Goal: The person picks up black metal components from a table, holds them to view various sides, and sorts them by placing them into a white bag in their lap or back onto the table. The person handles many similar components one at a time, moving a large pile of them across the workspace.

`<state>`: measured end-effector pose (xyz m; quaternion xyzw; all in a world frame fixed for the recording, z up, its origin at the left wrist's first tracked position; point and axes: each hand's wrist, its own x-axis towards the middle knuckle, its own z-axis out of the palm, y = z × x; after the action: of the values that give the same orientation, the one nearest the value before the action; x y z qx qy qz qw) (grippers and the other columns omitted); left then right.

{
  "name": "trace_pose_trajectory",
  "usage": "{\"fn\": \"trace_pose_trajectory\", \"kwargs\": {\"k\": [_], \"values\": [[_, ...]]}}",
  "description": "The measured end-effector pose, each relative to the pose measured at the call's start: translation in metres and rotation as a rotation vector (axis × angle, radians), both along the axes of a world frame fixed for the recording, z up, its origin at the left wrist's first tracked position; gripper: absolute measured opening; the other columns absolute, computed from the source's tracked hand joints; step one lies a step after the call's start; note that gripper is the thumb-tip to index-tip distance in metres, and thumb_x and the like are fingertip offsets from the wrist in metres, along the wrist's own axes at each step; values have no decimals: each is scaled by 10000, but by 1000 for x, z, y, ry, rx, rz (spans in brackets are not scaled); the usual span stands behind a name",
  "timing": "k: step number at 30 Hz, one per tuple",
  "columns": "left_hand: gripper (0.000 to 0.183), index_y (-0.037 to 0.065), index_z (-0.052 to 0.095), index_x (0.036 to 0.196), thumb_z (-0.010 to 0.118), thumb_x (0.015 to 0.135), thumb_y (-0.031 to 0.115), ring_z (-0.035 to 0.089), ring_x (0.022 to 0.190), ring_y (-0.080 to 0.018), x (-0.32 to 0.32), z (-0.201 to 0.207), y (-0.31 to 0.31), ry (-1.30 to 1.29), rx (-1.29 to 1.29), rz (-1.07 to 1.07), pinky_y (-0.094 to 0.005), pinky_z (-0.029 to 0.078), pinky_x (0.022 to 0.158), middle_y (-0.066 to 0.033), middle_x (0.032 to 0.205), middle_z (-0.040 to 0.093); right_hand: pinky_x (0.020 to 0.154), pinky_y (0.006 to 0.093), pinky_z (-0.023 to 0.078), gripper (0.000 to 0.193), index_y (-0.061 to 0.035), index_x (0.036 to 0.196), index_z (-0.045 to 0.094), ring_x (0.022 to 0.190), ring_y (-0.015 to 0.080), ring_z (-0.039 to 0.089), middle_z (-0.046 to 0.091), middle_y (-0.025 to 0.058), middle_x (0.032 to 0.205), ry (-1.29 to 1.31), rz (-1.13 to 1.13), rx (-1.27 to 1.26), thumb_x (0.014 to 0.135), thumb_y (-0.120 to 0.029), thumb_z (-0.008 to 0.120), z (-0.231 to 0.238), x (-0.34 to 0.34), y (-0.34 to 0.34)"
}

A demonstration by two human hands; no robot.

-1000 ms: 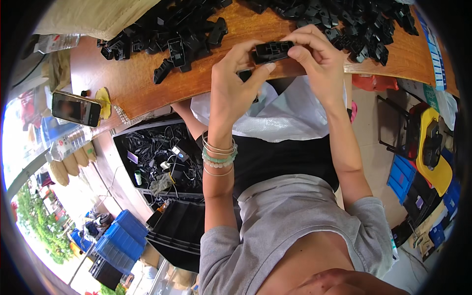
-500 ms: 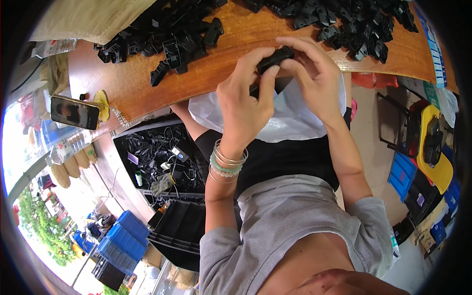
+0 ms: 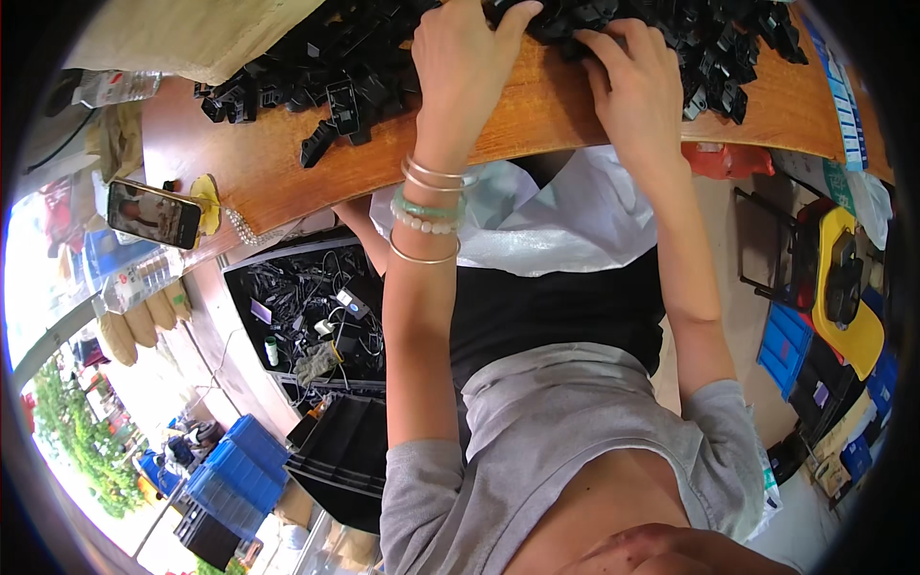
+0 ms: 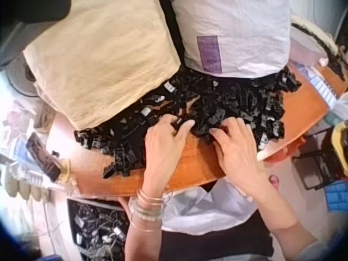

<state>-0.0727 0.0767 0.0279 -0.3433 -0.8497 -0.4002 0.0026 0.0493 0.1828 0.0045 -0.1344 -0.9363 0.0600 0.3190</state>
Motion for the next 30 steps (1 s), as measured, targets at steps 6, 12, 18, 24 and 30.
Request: {"fn": "trace_pose_trajectory", "kwargs": {"k": [6, 12, 18, 24, 30], "values": [[217, -33, 586, 755, 710, 770, 145, 523, 480, -279, 12, -26, -23, -127, 120, 28, -370, 429, 525, -136, 571, 549, 754, 338, 425, 206, -65, 898, 588, 879, 232, 536, 572, 45, 926, -59, 243, -100, 708, -29, 656, -7, -1, -1], [197, -80, 586, 938, 681, 807, 32, 618, 625, -95, 31, -31, -53, -335, 181, 6, -204, 480, 577, -101, 714, 645, 629, 288, 478, 254, -30, 1038, 624, 733, 209, 604, 592, 63, 909, 178, 291, -366, 789, 19, 612, -8, -9, -8], [363, -116, 490, 1156, 614, 818, -71, 656, 717, -183, 41, -29, -64, -648, 435, -157, -274, 559, 691, -178, 925, 648, 588, 209, 437, 207, -13, 1038, 669, 642, 88, 567, 611, 30, 821, 172, 327, -1427, 832, -23, 646, 8, 3, -22], [320, -147, 471, 1142, 566, 843, -83, 684, 771, -271, 50, -15, -59, -836, 589, -194, -339, 597, 672, -221, 921, 636, 631, 216, 403, 151, -11, 928, 697, 720, 76, 503, 598, 25, 883, 274, 390, -1165, 780, -40, 693, -12, -2, -29], [266, -121, 497, 1121, 554, 871, -51, 680, 757, -239, 54, -12, -59, -707, 579, -161, -307, 587, 672, -189, 874, 639, 633, 213, 404, 210, -14, 1001, 686, 726, 67, 480, 581, 17, 901, 318, 411, -1210, 790, -22, 680, -12, -1, -43]]}}
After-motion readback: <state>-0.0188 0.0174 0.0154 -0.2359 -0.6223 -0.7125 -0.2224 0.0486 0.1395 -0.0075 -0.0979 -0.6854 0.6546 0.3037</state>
